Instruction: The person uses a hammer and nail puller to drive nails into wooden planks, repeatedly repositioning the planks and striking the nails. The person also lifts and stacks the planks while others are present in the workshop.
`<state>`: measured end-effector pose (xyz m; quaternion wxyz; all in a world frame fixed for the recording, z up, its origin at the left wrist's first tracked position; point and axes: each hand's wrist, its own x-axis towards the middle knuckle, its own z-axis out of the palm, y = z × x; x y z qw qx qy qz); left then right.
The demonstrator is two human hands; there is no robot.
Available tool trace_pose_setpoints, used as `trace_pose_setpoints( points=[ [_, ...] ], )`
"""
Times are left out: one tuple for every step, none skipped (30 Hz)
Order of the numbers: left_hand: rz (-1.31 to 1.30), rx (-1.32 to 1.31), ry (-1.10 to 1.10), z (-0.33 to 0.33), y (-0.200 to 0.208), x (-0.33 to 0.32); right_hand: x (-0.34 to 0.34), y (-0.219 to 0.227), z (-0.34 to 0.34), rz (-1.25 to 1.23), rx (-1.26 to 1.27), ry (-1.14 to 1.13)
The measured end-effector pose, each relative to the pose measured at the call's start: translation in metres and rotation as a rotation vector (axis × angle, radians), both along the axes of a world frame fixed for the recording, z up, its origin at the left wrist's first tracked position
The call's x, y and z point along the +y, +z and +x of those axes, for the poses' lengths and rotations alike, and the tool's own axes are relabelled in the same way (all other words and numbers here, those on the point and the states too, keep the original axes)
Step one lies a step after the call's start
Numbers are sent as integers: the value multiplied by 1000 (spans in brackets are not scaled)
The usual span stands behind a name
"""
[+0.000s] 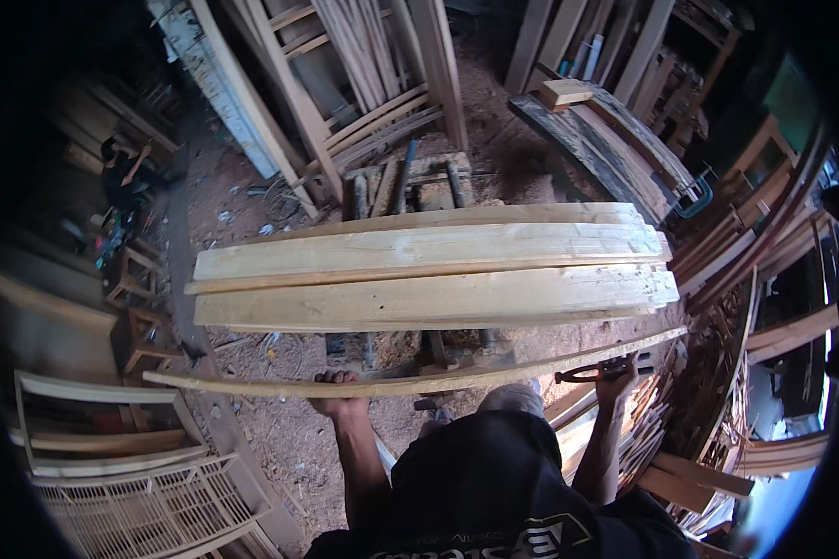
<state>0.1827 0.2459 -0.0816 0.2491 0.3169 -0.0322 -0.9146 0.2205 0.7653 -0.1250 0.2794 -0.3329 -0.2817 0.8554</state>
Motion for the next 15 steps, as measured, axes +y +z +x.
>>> trace_pose_setpoints(
  points=[
    [-24, -1, 1, 5, 3, 10, -6, -1, 6, -24, -3, 31],
    [-24, 58, -6, 10, 6, 21, -10, -2, 8, -25, -60, 31],
    [-89, 75, 10, 14, 9, 33, -13, 0, 14, -146, -5, -6],
    [-256, 11, 26, 18, 10, 50, -18, -1, 15, -122, 42, 10],
    [-406, 211, -126, 25, 13, 61, -24, 0, 23, -150, -58, -40],
    [-498, 207, -163, 24, 14, 71, -28, 1, 28, -143, -95, -49],
    [-473, 449, -227, 23, 15, 79, -32, 2, 37, -110, -138, -55],
    [-466, 461, -257, 15, 17, 85, -37, 3, 47, -92, -164, -37],
    [-596, 349, -299, 0, 23, 83, -39, 4, 58, -9, -246, -83],
    [-708, 300, -346, -19, 30, 85, -40, 5, 67, 70, -287, -106],
    [-728, 550, -456, -33, 36, 95, -41, 5, 76, 136, -365, -143],
    [-737, 799, -565, -48, 49, 101, -39, 6, 90, 167, -411, -107],
    [-728, 1049, -668, -61, 64, 114, -40, 5, 99, 232, -396, -180],
    [-615, 1132, -741, -72, 80, 136, -40, 6, 108, 247, -430, -246],
    [-499, 1209, -811, -82, 99, 162, -37, 8, 118, 219, -387, -330]
  ],
)
